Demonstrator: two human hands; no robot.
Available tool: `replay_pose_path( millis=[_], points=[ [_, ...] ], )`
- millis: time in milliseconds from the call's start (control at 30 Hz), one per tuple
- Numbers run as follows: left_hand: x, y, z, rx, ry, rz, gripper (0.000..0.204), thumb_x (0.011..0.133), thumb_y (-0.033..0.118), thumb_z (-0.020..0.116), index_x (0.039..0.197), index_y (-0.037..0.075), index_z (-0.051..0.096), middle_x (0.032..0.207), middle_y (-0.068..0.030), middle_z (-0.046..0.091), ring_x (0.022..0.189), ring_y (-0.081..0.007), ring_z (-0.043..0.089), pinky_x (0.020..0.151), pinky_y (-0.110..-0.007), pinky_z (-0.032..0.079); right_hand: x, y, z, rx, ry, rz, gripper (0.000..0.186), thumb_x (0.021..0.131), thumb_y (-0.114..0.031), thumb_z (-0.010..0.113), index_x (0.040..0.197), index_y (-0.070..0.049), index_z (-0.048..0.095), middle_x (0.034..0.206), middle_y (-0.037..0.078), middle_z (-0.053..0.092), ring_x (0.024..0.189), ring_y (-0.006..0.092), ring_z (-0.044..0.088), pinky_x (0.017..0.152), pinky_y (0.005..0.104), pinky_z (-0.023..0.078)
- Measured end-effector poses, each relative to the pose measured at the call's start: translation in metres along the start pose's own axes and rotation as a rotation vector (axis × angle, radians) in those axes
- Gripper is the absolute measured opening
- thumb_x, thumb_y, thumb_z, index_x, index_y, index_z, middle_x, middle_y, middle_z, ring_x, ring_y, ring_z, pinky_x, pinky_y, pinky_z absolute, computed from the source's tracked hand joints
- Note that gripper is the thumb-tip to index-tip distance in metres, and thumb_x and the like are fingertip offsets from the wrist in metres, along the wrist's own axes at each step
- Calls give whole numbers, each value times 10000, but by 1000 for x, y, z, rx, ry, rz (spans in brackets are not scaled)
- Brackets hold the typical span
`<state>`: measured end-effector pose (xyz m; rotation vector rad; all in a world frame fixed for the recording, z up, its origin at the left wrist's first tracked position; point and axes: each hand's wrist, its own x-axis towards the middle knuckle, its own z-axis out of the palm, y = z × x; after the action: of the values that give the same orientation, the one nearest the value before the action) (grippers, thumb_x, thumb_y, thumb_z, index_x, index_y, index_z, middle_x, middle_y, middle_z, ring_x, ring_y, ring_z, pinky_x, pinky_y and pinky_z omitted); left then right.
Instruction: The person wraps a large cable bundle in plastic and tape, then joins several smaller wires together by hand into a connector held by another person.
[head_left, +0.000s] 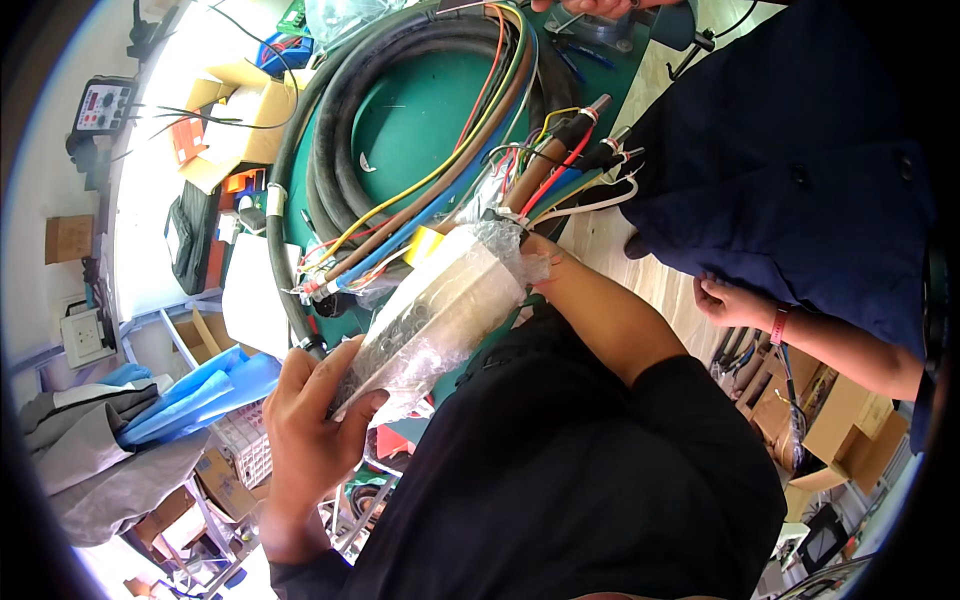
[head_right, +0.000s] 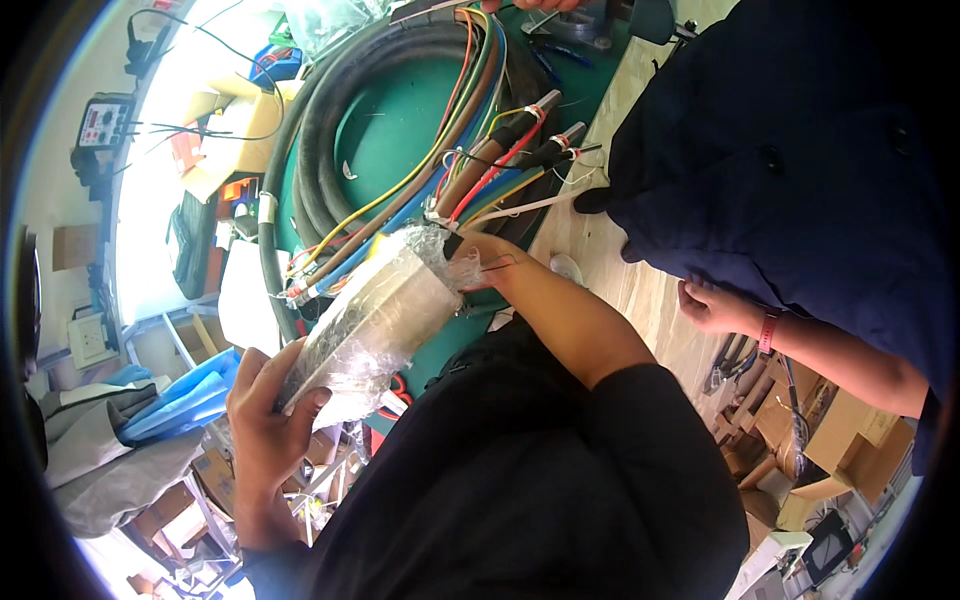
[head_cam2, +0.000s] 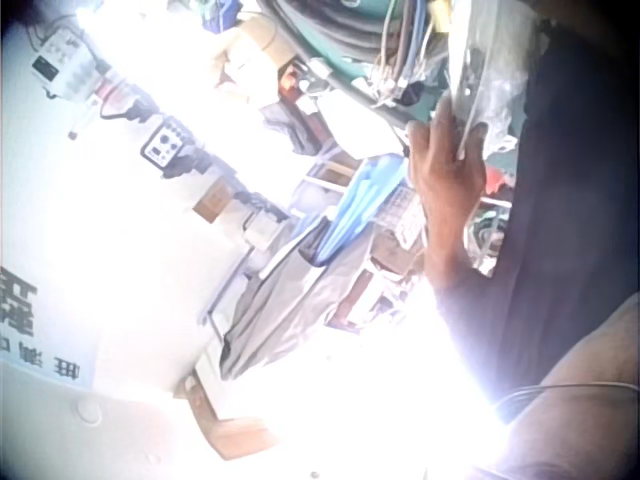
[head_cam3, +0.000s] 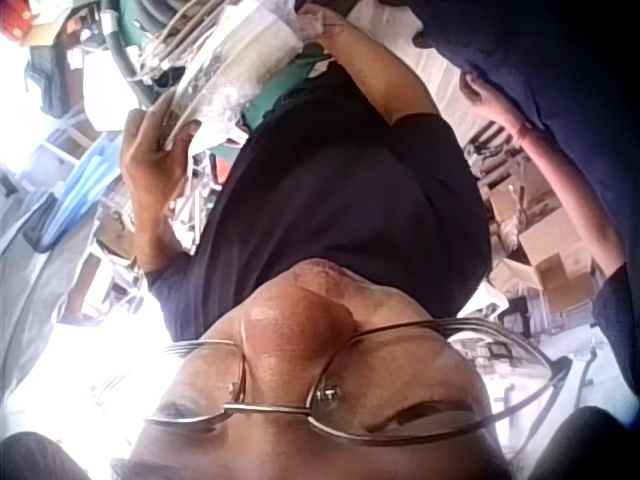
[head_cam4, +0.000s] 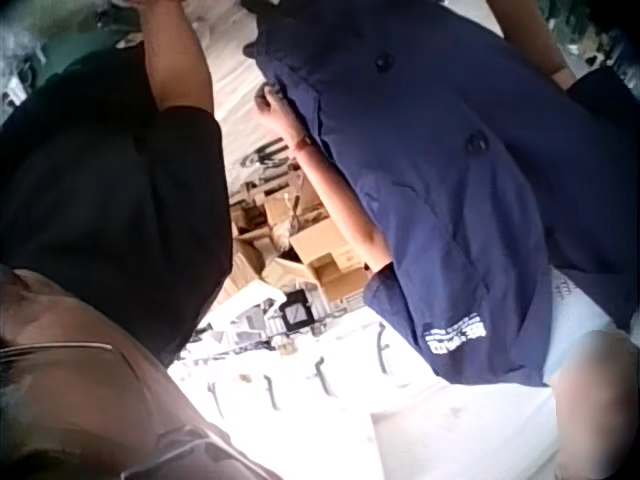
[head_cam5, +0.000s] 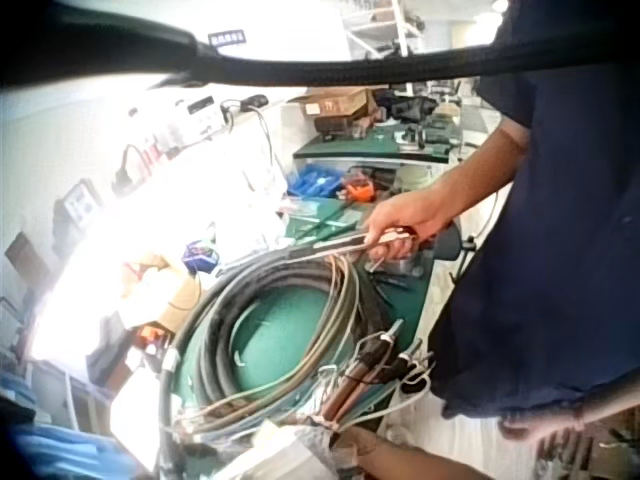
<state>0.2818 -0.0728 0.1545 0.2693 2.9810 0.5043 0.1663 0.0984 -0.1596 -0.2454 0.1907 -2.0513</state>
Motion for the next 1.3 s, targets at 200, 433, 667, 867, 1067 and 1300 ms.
replay_pose_path(
  millis=[200,433,667,867,1067,1300],
  points=[
    [30,-8,20,-24,-83,-112,471,749,191,821,1157,2,678,826,-123,535,717,-283,558,666,-375,452,-124,28,97,-188,580,54,507,914,-20,599,1409,-49,496,1208,69,649,1055,170,656,934,302,513],
    [97,-3,28,50,-485,49,565,763,211,799,1226,27,535,1034,-214,610,941,-439,632,780,-484,500,-107,-4,106,-428,504,-249,366,889,0,555,1254,-8,548,1013,46,646,908,126,631,817,283,506],
    [145,-56,94,-935,-855,-355,1093,674,524,878,1447,19,294,1428,-228,460,1241,-329,554,1066,-426,426,-101,-7,106,-486,379,-168,366,906,17,516,1271,2,535,1055,50,635,910,105,614,798,274,506],
    [152,-25,117,-1194,-802,-414,1002,700,422,846,1438,-40,350,1247,-169,590,1123,-246,602,974,-372,477,-110,-22,109,-584,500,-28,379,914,3,510,1291,-25,537,1070,46,639,892,97,612,792,267,506],
    [149,-33,115,-1281,-740,-365,843,762,382,789,1375,-60,415,1134,-149,628,982,-211,640,845,-340,528,-158,-26,122,-614,764,72,432,893,-48,540,1324,-35,538,1051,53,659,856,112,622,779,271,507],
    [139,-36,126,-1350,-696,-248,582,866,338,678,1278,-46,531,1060,-119,651,929,-189,637,782,-308,515,-185,-11,134,-730,903,109,399,889,-91,569,1266,38,589,1047,79,682,897,149,659,832,293,521]
  ],
)
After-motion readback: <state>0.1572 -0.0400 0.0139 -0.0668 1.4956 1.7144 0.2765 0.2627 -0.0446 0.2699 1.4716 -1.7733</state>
